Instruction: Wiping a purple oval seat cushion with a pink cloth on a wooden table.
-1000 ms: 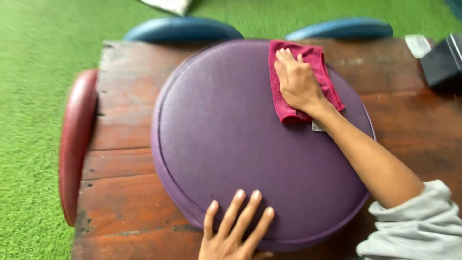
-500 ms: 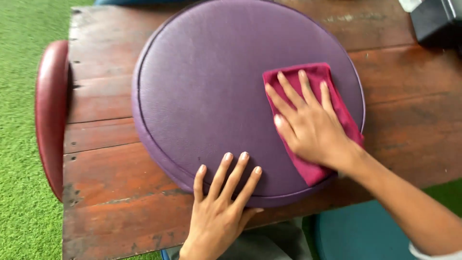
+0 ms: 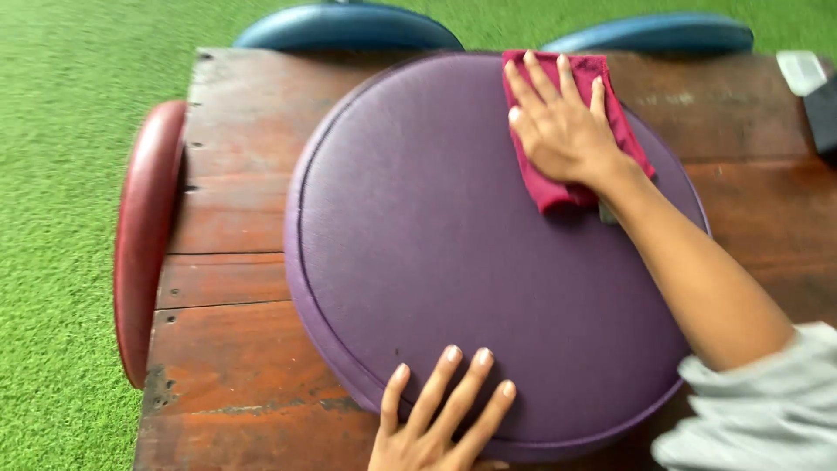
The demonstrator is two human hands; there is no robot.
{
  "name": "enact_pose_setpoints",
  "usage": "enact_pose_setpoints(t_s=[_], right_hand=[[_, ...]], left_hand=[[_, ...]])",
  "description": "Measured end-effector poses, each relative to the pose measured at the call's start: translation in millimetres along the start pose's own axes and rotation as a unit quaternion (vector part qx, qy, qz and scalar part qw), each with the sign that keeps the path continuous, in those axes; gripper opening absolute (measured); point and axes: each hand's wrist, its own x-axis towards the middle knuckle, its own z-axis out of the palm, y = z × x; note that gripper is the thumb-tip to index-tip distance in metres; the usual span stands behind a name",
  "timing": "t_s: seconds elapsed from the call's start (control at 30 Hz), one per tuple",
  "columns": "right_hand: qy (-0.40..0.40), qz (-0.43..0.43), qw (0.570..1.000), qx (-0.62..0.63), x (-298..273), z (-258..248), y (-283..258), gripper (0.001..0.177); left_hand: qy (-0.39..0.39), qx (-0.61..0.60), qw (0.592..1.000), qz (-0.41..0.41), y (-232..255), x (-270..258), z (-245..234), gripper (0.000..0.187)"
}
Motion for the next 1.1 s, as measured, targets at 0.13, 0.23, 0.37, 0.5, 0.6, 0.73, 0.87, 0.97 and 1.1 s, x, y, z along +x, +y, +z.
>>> enact_pose_setpoints(t_s=[0.13, 0.23, 0.37, 0.5, 0.6, 0.73, 0.87, 0.97, 1.1], right_hand=[[0.007, 0.025, 0.999, 0.037, 38.9, -8.8, 0.3, 0.067], [0.011, 0.023, 0.999, 0.039, 31.7, 6.0, 9.4, 0.069], [0.088, -0.045, 0.995, -0.023, -35.2, 34.0, 16.5, 0.065], [0.151, -0.139, 0.976, -0.077, -169.7, 52.9, -1.5, 0.063], [0.134, -0.118, 0.982, -0.058, -241.6, 67.8, -7.6, 0.066], [0.125, -0.095, 0.987, -0.044, -235.9, 66.4, -12.7, 0.068], [0.091, -0.09, 0.991, -0.038, -161.0, 45.8, -13.4, 0.063], [0.088, -0.077, 0.992, -0.041, -80.1, 33.3, -9.8, 0.062], [0.082, -0.071, 0.994, -0.023, 19.7, 24.2, -4.3, 0.056]], left_hand=[[0.013, -0.013, 1.0, -0.007, -1.2, -0.5, 0.1, 0.057], [-0.026, -0.03, 0.999, 0.014, -3.1, -5.0, -4.5, 0.059], [-0.084, -0.076, 0.994, 0.004, -3.0, -0.7, -14.9, 0.08], [-0.115, -0.069, 0.991, 0.009, -2.4, 3.9, -26.9, 0.079], [-0.127, -0.052, 0.99, 0.013, -0.2, 4.0, -26.3, 0.083], [-0.146, -0.055, 0.988, 0.01, 1.0, 2.4, -29.6, 0.058], [-0.133, -0.064, 0.989, 0.002, 0.2, 2.8, -25.2, 0.055], [-0.111, -0.067, 0.992, -0.01, -1.1, 1.1, -19.5, 0.05], [-0.069, -0.063, 0.995, -0.019, -2.0, 1.5, -15.1, 0.045]])
